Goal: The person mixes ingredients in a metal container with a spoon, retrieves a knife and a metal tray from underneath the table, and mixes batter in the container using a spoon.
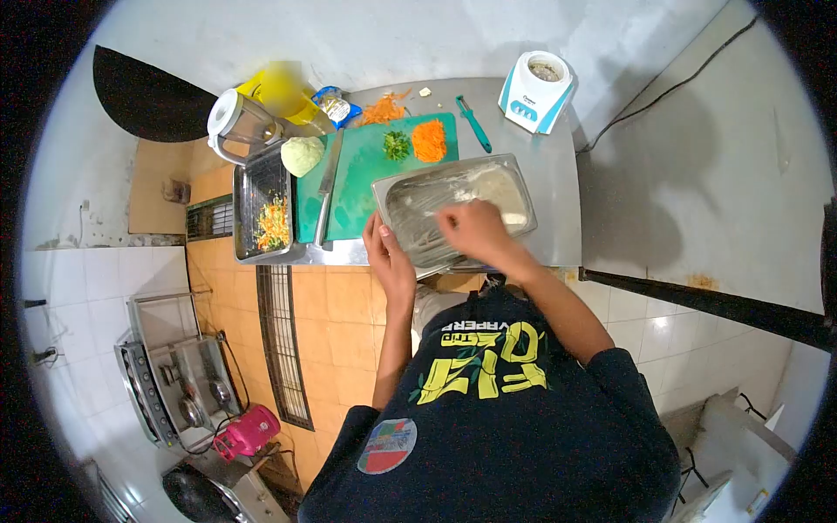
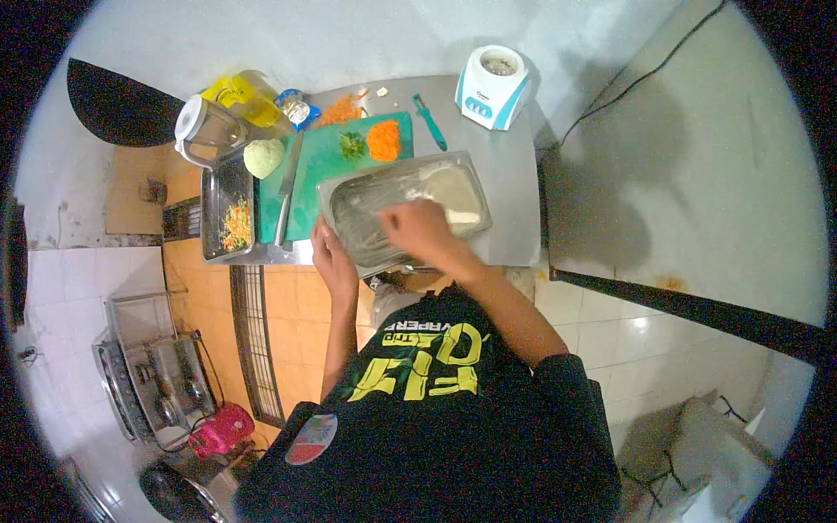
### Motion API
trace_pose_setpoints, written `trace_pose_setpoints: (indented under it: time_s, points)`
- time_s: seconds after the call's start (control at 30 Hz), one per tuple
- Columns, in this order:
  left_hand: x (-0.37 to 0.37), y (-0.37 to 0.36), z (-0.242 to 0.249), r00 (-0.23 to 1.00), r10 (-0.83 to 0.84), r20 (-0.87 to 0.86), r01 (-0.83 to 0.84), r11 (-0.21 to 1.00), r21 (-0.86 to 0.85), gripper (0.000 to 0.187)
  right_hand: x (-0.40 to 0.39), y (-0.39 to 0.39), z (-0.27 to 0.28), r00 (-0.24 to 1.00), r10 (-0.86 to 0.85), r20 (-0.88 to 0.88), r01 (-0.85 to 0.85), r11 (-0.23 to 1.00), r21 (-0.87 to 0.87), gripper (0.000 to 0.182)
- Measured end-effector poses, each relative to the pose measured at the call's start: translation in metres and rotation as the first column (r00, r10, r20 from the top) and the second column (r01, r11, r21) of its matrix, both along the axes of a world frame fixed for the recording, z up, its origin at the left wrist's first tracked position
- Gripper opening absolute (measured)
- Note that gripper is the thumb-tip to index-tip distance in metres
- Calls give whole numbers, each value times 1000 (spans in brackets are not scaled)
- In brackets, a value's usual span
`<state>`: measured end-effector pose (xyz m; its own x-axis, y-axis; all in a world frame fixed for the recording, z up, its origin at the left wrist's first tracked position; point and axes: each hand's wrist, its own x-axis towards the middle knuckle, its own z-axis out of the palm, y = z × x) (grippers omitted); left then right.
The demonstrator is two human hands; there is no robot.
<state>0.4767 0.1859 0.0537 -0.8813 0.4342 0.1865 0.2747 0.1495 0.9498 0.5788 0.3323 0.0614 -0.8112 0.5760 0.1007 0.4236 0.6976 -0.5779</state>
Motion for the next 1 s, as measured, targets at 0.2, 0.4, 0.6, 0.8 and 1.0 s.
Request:
trace_pose_setpoints:
  time_s: [0.2,0.4,0.6,0.8,1.0]
  points:
    - [-3,-9,-16,994,33,103,-34,999,13,44,46,74,-34,979,-131,155,125,991,45,30]
    - [-4,-4,-5,998,9,68,-11,999,30,42,13,3,-4,999,12,-31,-14,998,-53,25]
    - [-3,-15,-20,975,33,221,-45,998,51,44,41,51,-30,985,-115,130,135,978,-157,29]
    - [1,-12,-4,818,-182,546,0,949,316,57,37,-24,1,983,181,37,-178,981,-76,27]
    - [5,-20,-18,858,-122,499,-25,960,279,57,72,27,-30,984,-16,177,35,994,-106,28]
